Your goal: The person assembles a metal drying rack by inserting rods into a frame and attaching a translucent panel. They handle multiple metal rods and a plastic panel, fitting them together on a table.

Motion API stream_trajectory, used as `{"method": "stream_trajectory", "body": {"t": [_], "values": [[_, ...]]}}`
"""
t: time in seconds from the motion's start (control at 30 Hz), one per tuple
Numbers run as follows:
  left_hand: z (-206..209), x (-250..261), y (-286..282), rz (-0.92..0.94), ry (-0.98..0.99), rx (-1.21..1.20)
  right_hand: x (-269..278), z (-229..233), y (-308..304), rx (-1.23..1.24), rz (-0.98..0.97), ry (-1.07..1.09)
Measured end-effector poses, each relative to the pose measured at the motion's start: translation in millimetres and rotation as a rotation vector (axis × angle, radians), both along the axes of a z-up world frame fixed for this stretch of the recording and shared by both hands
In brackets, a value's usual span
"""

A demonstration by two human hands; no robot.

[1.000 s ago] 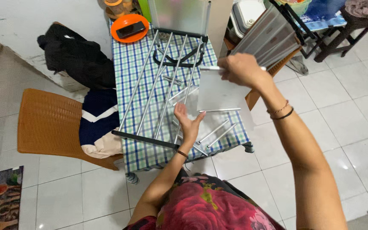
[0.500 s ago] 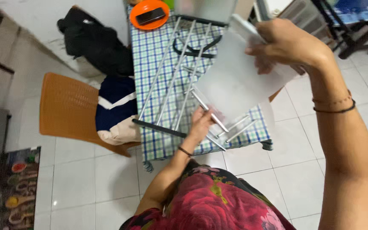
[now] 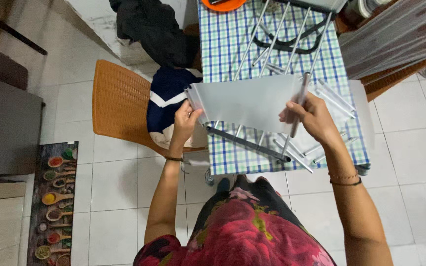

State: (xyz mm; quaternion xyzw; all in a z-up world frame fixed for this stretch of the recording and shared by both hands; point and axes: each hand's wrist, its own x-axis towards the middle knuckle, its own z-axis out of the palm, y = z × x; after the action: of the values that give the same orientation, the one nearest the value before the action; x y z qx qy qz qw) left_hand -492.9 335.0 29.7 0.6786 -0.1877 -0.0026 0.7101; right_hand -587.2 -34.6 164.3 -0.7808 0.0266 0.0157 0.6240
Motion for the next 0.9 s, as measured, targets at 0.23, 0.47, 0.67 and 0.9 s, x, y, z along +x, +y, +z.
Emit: {"method": "stream_trajectory", "body": {"t": [0.23,0.47,0.67,0.9], "values": [[-21,-2,-5,-0.057,-0.021,0.086,-36,-25,14,-0.049,-0.189,-0.092],[-20,0,-10,-0.144,-0.087,0.06,-59,-30,24,-0.13,-0.296,-0.122],[-27,-1,-4,-0.164,-0.161,0.096,-74,-43,29,-0.129,-0.347,-0.129],[-25,-15,2,-0.096,-0.316,0.351,-91,-52,32,-0.092,-0.371,-0.12]]}}
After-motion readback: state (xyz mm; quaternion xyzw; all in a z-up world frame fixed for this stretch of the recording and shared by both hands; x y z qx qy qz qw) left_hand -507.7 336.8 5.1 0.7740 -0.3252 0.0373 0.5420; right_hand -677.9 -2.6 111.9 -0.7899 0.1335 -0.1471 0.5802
